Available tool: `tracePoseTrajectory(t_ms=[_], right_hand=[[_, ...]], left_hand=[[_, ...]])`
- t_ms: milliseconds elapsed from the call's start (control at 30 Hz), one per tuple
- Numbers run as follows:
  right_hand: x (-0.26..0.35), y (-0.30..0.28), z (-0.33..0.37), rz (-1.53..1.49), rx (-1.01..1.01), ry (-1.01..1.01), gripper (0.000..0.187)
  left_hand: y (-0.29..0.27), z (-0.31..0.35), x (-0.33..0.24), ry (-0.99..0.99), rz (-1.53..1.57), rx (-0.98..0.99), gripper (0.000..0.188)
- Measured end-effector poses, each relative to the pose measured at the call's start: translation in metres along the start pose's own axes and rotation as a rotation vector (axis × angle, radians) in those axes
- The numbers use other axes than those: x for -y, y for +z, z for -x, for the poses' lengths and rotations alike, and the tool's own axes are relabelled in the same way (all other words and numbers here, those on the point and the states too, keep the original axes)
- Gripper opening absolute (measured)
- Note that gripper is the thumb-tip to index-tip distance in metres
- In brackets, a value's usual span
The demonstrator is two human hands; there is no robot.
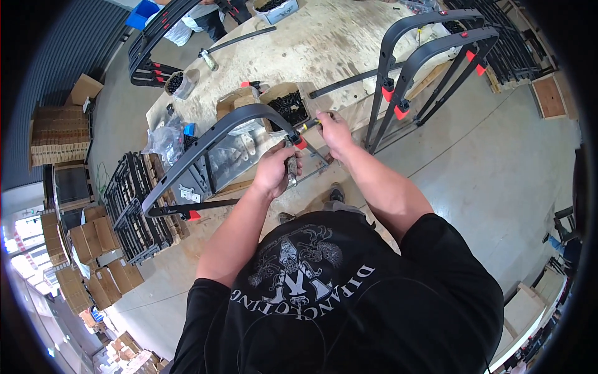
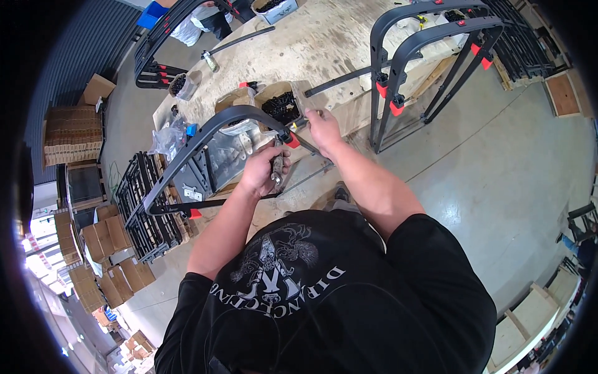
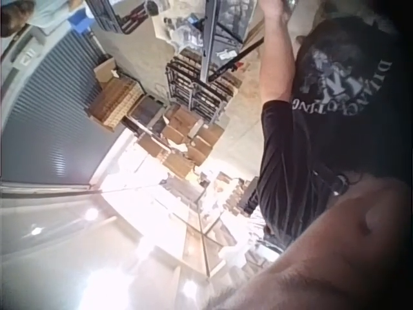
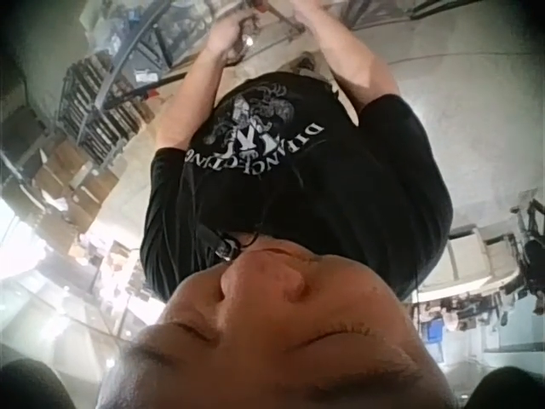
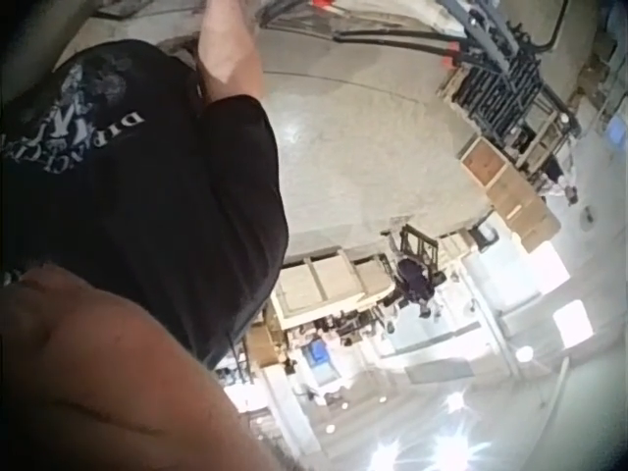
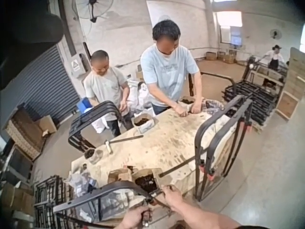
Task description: Assembling components of a metal frame on a workbench.
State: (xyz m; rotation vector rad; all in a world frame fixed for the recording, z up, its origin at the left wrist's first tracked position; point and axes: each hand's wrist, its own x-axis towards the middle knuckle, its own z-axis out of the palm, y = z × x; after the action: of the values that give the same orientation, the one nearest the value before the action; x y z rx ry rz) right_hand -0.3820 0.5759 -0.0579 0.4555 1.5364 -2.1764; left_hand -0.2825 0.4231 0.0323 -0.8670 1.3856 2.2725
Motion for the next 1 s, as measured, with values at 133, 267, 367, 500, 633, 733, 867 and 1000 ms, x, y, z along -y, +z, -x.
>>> tracePoseTrajectory(t_ms=[133,267,367,500,633,733,867,1000], right_hand=[[-0.005,-0.004,-0.003,0.058,0.026,0.027,0.03],[-0.005,-0.008,-0.004,0.089,0.091,0.037,0.032],[0.003,-0.007,0.0,0.144,0.122,-0.073,0.034],[0.011,-0.009,0.003,0.368,0.17,-0.219,0.038],[0.0,-0.024,-0.02,0.436,0.173,-0.274,0.046],[0.005,-0.033,-0.032,0.778,0.166,-0.377,0.049],[0.062,-0.003,0.01,0.708,0.256,0.265,0.052],[0.048,-0.004,-0.003,0.602,0.215,0.187,0.054]], left_hand=[[0.0,0.0,-0.001,0.007,-0.025,0.032,0.025],[-0.005,-0.002,-0.002,-0.004,-0.02,0.024,0.025],[-0.012,-0.007,-0.003,-0.042,-0.015,0.032,0.024],[-0.006,-0.003,-0.008,-0.046,0.041,-0.017,0.027],[-0.004,-0.005,-0.004,-0.076,0.053,-0.004,0.025],[0.0,-0.007,0.008,-0.042,0.004,0.035,0.025],[-0.007,-0.013,0.048,0.208,-0.253,-0.015,0.022],[-0.019,-0.043,0.06,0.204,-1.005,-0.184,0.02]])
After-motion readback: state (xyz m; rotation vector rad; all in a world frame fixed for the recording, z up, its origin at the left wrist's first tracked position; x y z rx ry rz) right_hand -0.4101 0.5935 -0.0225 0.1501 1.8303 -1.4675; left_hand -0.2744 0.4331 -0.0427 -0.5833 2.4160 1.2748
